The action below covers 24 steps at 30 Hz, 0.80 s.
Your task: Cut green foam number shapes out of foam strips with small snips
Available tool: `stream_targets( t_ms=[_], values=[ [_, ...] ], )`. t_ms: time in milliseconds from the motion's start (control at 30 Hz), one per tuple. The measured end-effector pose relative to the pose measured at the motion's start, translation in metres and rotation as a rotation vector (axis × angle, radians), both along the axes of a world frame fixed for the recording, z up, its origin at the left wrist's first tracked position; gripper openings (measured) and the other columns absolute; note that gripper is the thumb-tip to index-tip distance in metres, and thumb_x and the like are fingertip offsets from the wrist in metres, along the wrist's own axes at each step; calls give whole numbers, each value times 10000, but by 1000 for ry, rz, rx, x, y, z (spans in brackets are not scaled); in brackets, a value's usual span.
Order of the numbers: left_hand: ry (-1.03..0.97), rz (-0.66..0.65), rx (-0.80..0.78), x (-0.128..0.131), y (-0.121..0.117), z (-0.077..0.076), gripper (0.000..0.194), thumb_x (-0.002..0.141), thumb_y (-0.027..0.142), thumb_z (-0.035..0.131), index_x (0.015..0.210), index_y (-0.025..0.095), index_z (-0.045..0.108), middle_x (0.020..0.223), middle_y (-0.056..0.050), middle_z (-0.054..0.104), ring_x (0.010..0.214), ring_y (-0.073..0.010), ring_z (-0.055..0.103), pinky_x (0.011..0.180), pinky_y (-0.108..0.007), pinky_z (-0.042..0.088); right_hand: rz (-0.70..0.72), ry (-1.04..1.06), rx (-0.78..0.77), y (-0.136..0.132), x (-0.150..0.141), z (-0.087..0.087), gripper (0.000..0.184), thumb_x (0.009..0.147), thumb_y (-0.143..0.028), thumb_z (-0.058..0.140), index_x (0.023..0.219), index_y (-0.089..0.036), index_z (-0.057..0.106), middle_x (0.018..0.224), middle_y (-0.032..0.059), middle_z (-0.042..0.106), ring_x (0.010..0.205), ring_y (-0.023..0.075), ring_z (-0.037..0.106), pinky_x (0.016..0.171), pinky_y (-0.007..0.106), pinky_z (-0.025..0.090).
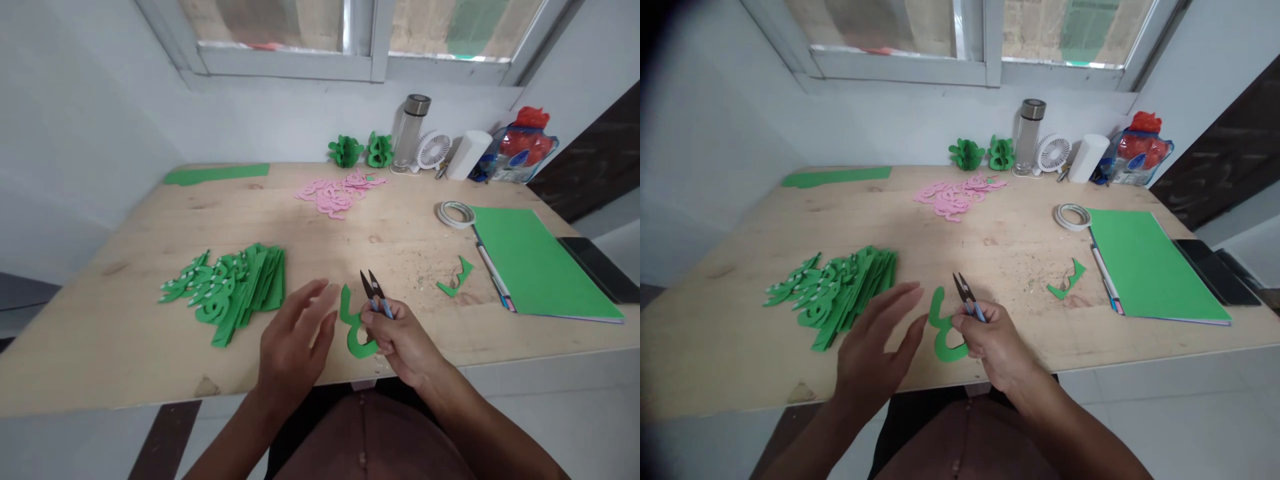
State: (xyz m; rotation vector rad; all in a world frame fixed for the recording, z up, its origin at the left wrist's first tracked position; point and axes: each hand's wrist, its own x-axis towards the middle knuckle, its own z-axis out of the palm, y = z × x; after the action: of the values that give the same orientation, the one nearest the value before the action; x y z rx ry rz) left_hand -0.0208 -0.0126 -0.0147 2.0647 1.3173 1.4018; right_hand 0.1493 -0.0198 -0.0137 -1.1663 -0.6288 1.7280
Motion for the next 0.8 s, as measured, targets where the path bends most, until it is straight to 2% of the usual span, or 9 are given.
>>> stream_targets(
  t_ms=[67,100,200,300,367,467,567,700,800],
  values=[
    [215,-117,192,-8,5,-2,414,808,50,649,1114,312,746,1233,-113,719,1154,-291,656,955,-411,528,28,55,-22,-2,1,0,267,622,-338,809,624,-190,587,443,-118,313,425,60,184,393,224,114],
    [285,-168,239,-11,7,-2,416,814,48,639,1106,322,750,1246,-110,717,1187,-301,639,975,-430,517,42,76,-34,-4,1,0,268,626,-337,810,624,-188,587,445,-119,305,428,61,181,392,224,113],
    [322,-250,236,-13,11,0,345,820,76,636,1024,317,774,1142,-94,765,1133,-300,667,951,-445,527,67,120,-63,-7,3,-1,292,633,-348,826,636,-189,581,455,-121,290,437,63,183,394,220,115],
    [154,-234,6,-6,13,7,229,804,122,656,867,293,795,912,-81,800,943,-273,712,864,-400,553,51,152,-66,-7,7,-6,321,662,-381,831,652,-189,574,464,-123,291,432,56,162,396,218,112],
    [-24,-156,-244,0,16,10,156,772,156,692,757,277,788,744,-61,772,760,-235,695,737,-334,556,6,156,-50,-5,13,-11,322,688,-405,822,676,-184,589,461,-129,281,422,51,138,394,220,106],
    [-293,-52,-663,6,30,8,113,709,210,755,599,233,742,513,-13,648,495,-150,551,501,-232,455,-80,142,-31,-3,24,-18,309,697,-404,828,743,-171,631,466,-131,274,416,50,146,390,218,103],
    [-489,-59,-978,6,53,-3,67,656,225,784,636,174,746,511,-20,641,442,-120,531,433,-201,404,-154,144,-44,-4,32,-24,321,670,-381,859,724,-169,625,467,-128,291,416,47,152,385,214,105],
    [-506,-19,-1045,6,83,-15,125,588,160,817,688,159,741,497,-25,651,414,-120,552,389,-189,380,-165,134,-22,-8,35,-26,316,684,-376,857,699,-169,620,466,-120,301,421,52,162,385,215,103],
    [-486,-14,-1053,8,95,-16,168,572,156,841,676,161,709,476,-27,645,396,-133,563,371,-200,382,-170,116,-10,-8,35,-27,312,697,-380,847,691,-173,614,463,-120,291,421,57,160,385,217,98]
  ],
)
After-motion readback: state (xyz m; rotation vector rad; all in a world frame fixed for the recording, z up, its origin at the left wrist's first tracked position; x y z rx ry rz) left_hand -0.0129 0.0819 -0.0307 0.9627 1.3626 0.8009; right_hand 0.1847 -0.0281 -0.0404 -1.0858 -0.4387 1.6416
